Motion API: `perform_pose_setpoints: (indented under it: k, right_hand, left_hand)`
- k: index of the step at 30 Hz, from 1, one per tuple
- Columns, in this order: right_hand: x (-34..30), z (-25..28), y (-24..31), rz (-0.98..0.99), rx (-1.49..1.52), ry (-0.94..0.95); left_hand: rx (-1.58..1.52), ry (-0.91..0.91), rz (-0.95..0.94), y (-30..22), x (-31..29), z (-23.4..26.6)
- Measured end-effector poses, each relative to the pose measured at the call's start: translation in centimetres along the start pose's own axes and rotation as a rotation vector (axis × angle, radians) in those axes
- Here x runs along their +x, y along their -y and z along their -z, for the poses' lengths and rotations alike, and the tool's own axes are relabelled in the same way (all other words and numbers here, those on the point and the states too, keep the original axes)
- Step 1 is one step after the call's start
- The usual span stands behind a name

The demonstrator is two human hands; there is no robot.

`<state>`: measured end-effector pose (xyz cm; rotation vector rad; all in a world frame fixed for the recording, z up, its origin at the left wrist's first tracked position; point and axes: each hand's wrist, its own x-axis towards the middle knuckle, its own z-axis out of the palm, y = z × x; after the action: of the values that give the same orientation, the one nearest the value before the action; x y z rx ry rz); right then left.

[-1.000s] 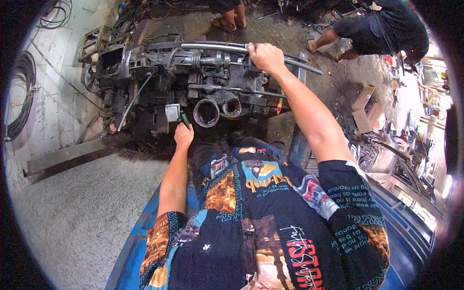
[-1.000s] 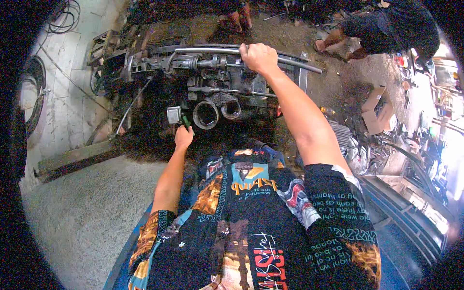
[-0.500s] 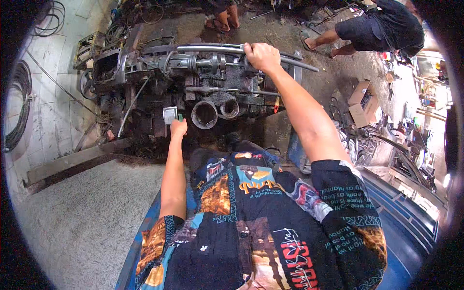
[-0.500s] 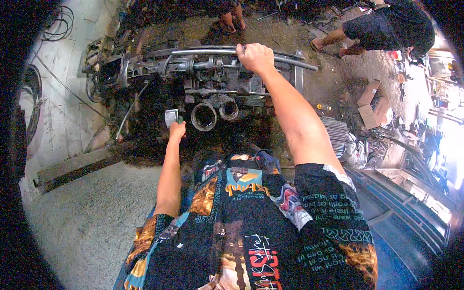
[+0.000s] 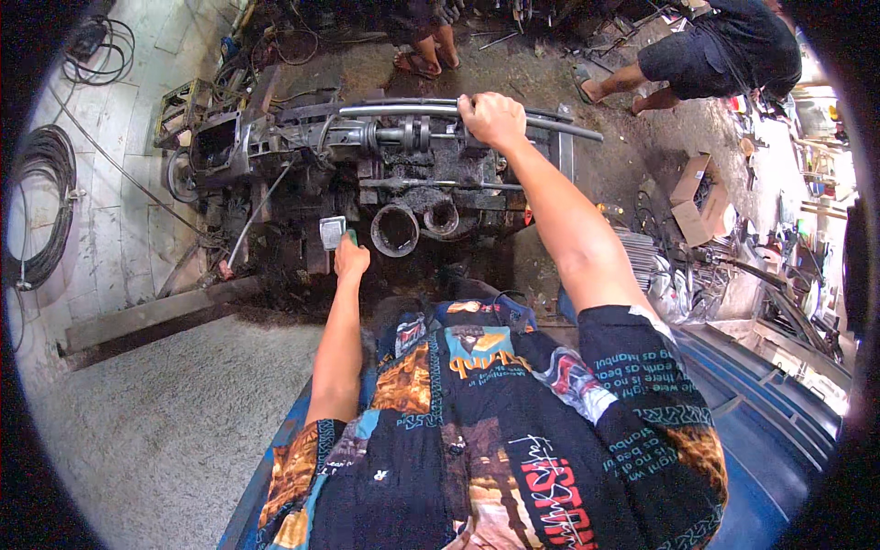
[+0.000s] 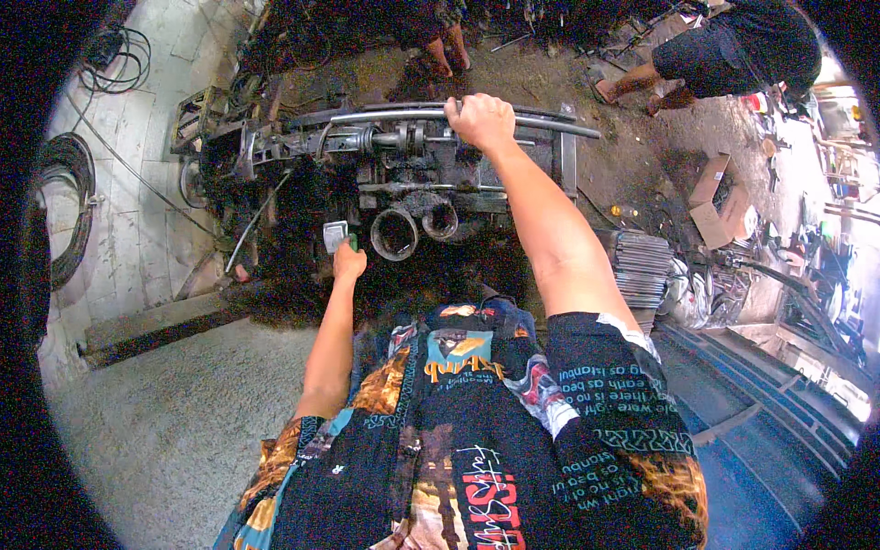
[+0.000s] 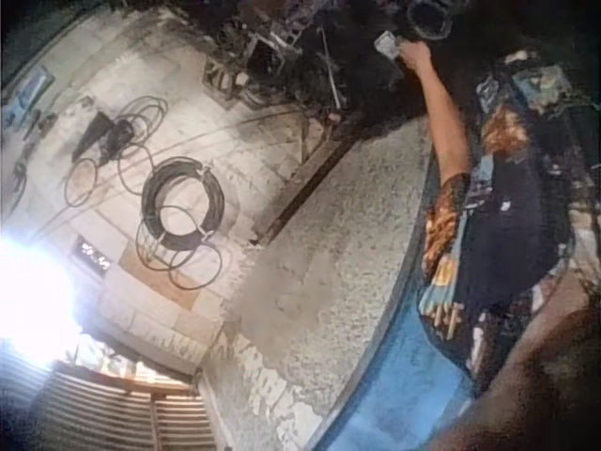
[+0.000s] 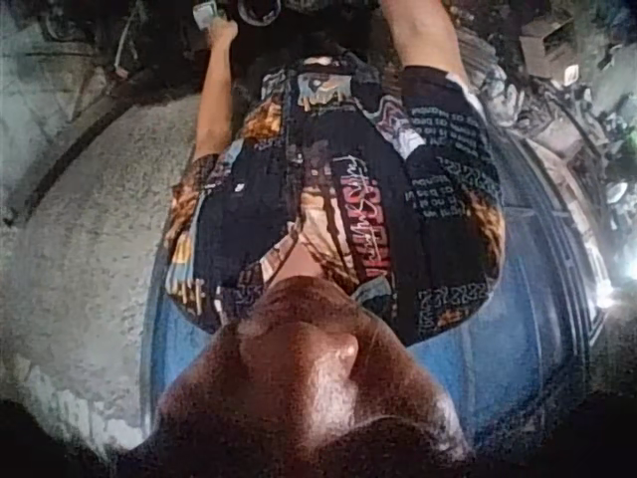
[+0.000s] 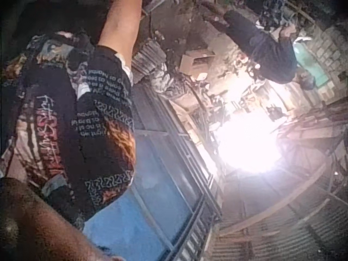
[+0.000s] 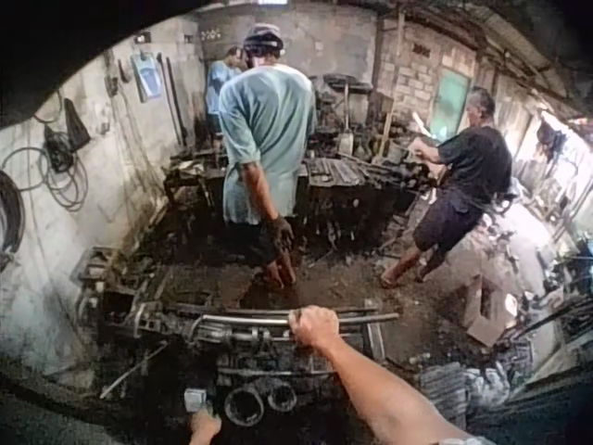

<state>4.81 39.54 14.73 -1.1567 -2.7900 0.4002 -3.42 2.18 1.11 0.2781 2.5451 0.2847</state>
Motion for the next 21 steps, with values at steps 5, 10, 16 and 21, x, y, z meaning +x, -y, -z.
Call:
perform_pose_setpoints:
  k: [5,10,16,21]
  right_hand:
    - [-0.2,0.4,-0.4,-0.009,0.007,0.029]
    - [-0.5,0.6,-0.4,0.003,0.044,-0.025]
    - [-0.6,1.1,-0.4,-0.003,0.048,0.053]
    - [-0.7,0.9,-1.1,-0.006,0.037,0.031]
  left_hand:
    - [-0.021,0.009,0.044,-0.6,-1.4,0.5]
    - [-0.058,-0.038,0.084,-0.6,-2.5,0.3]
    - [-0.071,-0.116,0.002,1.0,-2.4,-0.9]
    - [-0.07,-0.136,0.01,0.4,-2.7,-0.7]
